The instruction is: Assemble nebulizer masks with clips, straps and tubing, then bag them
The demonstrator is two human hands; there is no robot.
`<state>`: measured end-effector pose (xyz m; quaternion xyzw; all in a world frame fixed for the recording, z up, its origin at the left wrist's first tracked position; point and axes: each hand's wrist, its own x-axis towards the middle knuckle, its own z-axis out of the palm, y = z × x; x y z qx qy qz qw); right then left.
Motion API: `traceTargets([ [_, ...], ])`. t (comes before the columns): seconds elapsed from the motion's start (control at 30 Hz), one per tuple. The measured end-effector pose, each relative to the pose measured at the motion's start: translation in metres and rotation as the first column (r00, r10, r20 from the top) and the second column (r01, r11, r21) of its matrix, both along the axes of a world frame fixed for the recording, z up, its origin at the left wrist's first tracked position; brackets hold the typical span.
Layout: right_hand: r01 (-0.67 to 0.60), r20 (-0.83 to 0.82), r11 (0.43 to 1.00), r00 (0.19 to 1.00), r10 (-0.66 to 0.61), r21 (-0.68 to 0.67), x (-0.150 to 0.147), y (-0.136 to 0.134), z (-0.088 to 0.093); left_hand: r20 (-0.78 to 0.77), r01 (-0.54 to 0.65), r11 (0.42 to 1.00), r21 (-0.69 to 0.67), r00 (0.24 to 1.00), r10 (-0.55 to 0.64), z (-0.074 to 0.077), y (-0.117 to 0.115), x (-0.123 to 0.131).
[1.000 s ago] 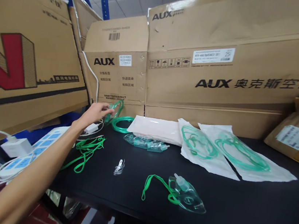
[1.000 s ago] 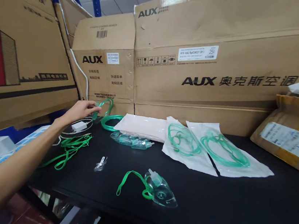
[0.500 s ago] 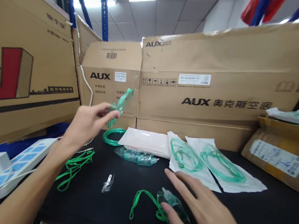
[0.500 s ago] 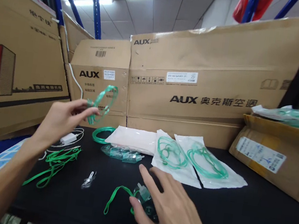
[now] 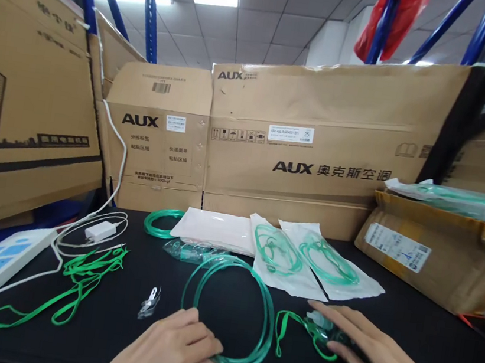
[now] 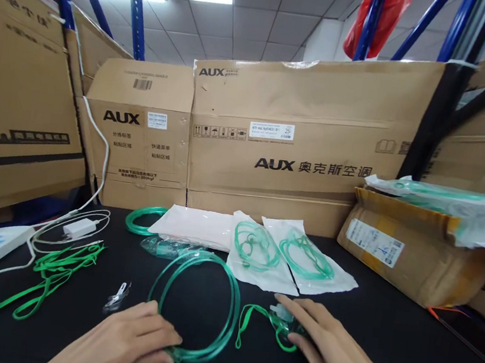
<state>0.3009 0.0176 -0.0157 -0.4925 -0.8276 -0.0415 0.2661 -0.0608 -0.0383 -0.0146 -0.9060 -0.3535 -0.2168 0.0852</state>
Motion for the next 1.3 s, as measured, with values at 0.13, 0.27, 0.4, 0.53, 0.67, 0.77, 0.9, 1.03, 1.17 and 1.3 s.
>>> traceTargets([
  [0.13,-0.027,0.088,0.999,0.996,0.029,-0.031,-0.007,-0.004,0.009,0.079,0.035,0.997,-0.07,0.996,-0.03,0.0,-0.005,-0.011],
  [0.27,-0.143,0.021,0.987,0.99,0.142,0.066,-0.037,-0.012,0.025,0.042,0.011,0.995,-0.099,0.999,-0.007,0.002,-0.009,-0.018],
  [0.4,-0.372,0.031,0.928,0.928,0.371,0.038,-0.081,-0.007,0.043,0.002,0.042,0.999,-0.031,0.999,-0.042,-0.002,-0.011,-0.021],
  [0.53,-0.46,0.075,0.886,0.883,0.463,-0.055,-0.11,0.006,0.046,0.011,0.076,0.997,-0.005,0.997,-0.076,-0.001,-0.016,-0.026],
  [0.67,-0.503,0.079,0.854,0.853,0.515,-0.134,-0.116,0.003,0.045,0.072,0.06,0.996,-0.069,0.996,-0.055,0.001,-0.021,-0.032],
  [0.77,-0.484,0.017,0.85,0.867,0.498,-0.207,-0.116,-0.015,0.045,0.193,0.037,0.985,-0.171,0.981,-0.004,0.001,-0.02,-0.03],
  [0.9,-0.46,-0.082,0.835,0.885,0.458,-0.303,-0.124,-0.036,0.038,0.357,0.046,0.955,-0.295,0.932,0.066,0.003,-0.01,-0.013],
  [1.03,-0.506,-0.112,0.797,0.859,0.499,-0.329,-0.134,-0.038,0.025,0.419,0.1,0.868,-0.486,0.898,0.131,0.009,-0.002,-0.007],
  [1.17,-0.5,-0.136,0.827,0.866,0.482,-0.256,-0.131,-0.035,0.02,0.473,-0.031,0.882,-0.471,0.835,0.282,0.017,-0.002,-0.032],
  [1.3,-0.456,-0.164,0.856,0.889,0.427,-0.243,-0.123,-0.041,0.022,0.389,-0.06,0.904,-0.423,0.889,0.241,0.016,-0.011,-0.051],
])
